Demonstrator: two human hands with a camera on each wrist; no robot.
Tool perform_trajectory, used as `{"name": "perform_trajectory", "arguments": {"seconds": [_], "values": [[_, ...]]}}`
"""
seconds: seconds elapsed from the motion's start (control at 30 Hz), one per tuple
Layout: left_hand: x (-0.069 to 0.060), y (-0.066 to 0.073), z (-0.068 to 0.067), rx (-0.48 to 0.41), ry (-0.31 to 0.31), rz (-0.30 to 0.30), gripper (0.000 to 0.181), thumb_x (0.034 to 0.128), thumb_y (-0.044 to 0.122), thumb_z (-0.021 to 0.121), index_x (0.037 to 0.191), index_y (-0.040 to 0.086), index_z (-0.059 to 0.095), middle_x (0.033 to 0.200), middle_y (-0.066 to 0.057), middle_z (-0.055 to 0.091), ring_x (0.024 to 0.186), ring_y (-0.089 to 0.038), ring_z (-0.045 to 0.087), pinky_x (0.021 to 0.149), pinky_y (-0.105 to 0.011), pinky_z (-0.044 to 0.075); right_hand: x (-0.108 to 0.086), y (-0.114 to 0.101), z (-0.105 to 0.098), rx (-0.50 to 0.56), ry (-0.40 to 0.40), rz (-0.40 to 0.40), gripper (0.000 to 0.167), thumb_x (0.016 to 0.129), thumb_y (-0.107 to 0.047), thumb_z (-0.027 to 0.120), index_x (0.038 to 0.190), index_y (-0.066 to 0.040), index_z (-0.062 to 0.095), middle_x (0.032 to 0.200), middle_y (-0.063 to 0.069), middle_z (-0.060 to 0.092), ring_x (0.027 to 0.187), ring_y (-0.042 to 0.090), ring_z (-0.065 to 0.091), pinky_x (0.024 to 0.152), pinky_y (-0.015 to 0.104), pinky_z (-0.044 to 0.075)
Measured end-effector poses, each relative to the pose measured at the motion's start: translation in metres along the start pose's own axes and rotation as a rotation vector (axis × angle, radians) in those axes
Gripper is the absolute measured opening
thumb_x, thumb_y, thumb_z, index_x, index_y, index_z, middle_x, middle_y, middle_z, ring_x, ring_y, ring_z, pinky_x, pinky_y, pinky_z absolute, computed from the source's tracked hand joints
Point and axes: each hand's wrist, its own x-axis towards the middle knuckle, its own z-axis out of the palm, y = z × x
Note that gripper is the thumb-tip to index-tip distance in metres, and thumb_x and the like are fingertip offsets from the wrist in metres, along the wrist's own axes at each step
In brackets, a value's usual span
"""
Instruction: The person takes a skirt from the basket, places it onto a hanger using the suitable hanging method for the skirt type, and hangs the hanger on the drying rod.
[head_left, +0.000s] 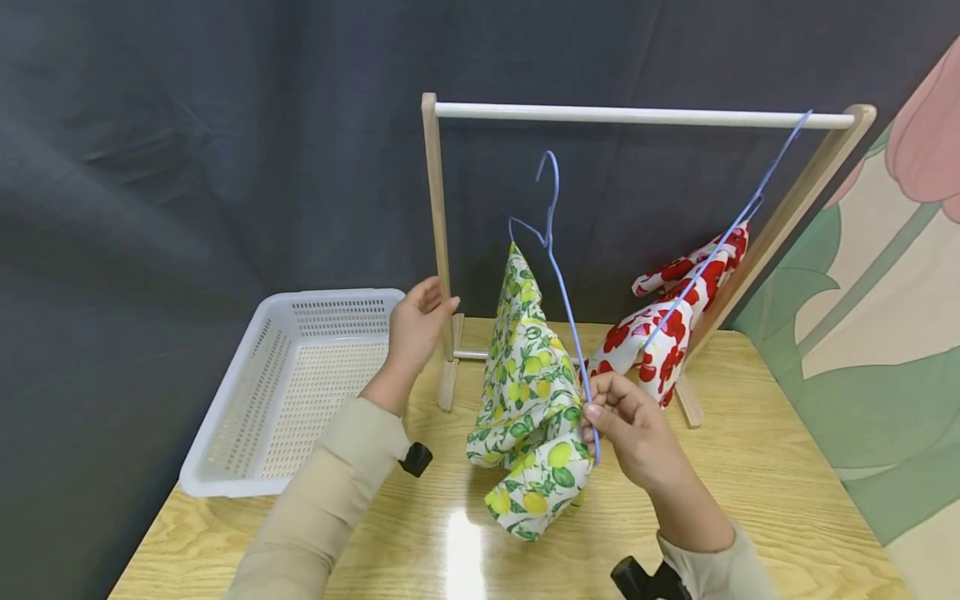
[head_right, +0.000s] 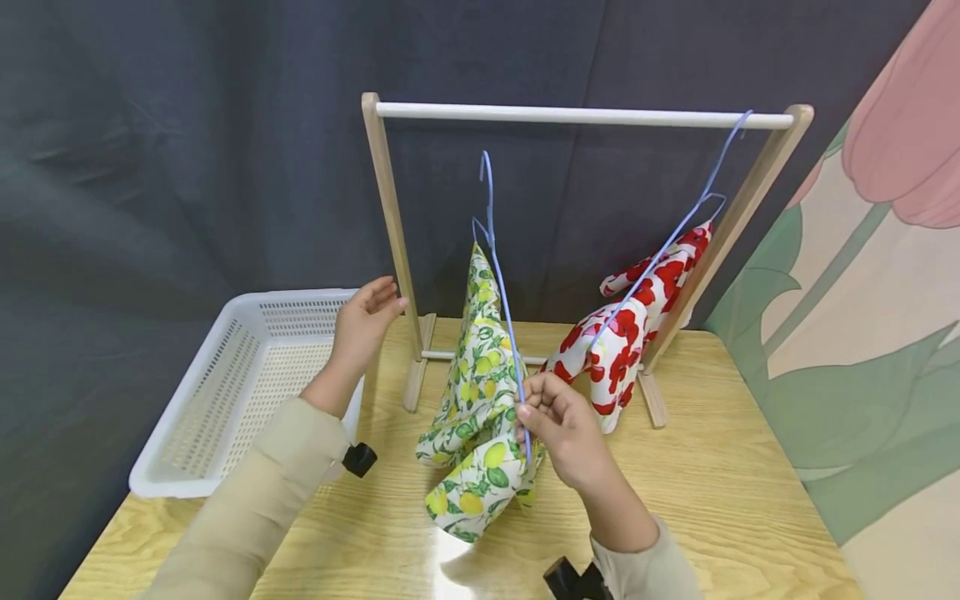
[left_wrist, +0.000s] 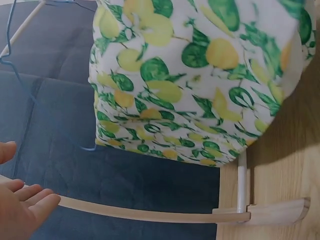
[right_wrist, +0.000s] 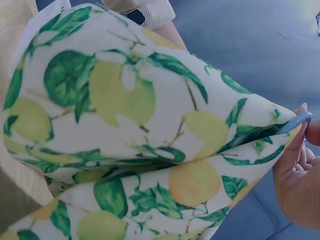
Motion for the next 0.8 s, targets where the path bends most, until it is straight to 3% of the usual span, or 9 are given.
{"name": "perform_trajectory", "arguments": {"seconds": [0.17, 0.53, 0.8], "values": [[0.011, 0.001, 0.001, 0.023, 0.047, 0.018, 0.048, 0.0799, 0.012, 0.061, 0.122, -0.003, 0.044, 0.121, -0.018, 0.046, 0.109, -0.026, 0.046, 0.087, -0.027, 0.039, 0.006, -0.004, -0.003, 0.024, -0.012, -0.001, 0.026, 0.084, 0.017, 0.028, 0.092, 0.003, 0.048, 0.074, 0.004, 0.049, 0.063, 0.009, 0.051, 0.049, 0.02, 0.044], [0.034, 0.008, -0.002, 0.204, 0.099, 0.036, 0.048, 0.0811, 0.019, 0.06, 0.123, 0.002, 0.045, 0.12, -0.013, 0.049, 0.107, -0.02, 0.049, 0.084, -0.024, 0.041, 0.016, -0.002, -0.01, 0.09, -0.085, -0.026, 0.023, 0.086, 0.014, 0.03, 0.094, 0.003, 0.049, 0.076, 0.006, 0.051, 0.064, 0.009, 0.051, 0.05, 0.018, 0.043], [0.052, 0.006, 0.004, 0.249, 0.132, 0.029, 0.047, 0.0809, 0.017, 0.061, 0.123, 0.002, 0.046, 0.119, -0.013, 0.05, 0.107, -0.02, 0.049, 0.085, -0.024, 0.04, 0.025, -0.005, -0.013, 0.131, -0.089, -0.006, 0.024, 0.086, 0.014, 0.029, 0.093, 0.003, 0.049, 0.075, 0.005, 0.052, 0.063, 0.01, 0.051, 0.048, 0.016, 0.042]]}}
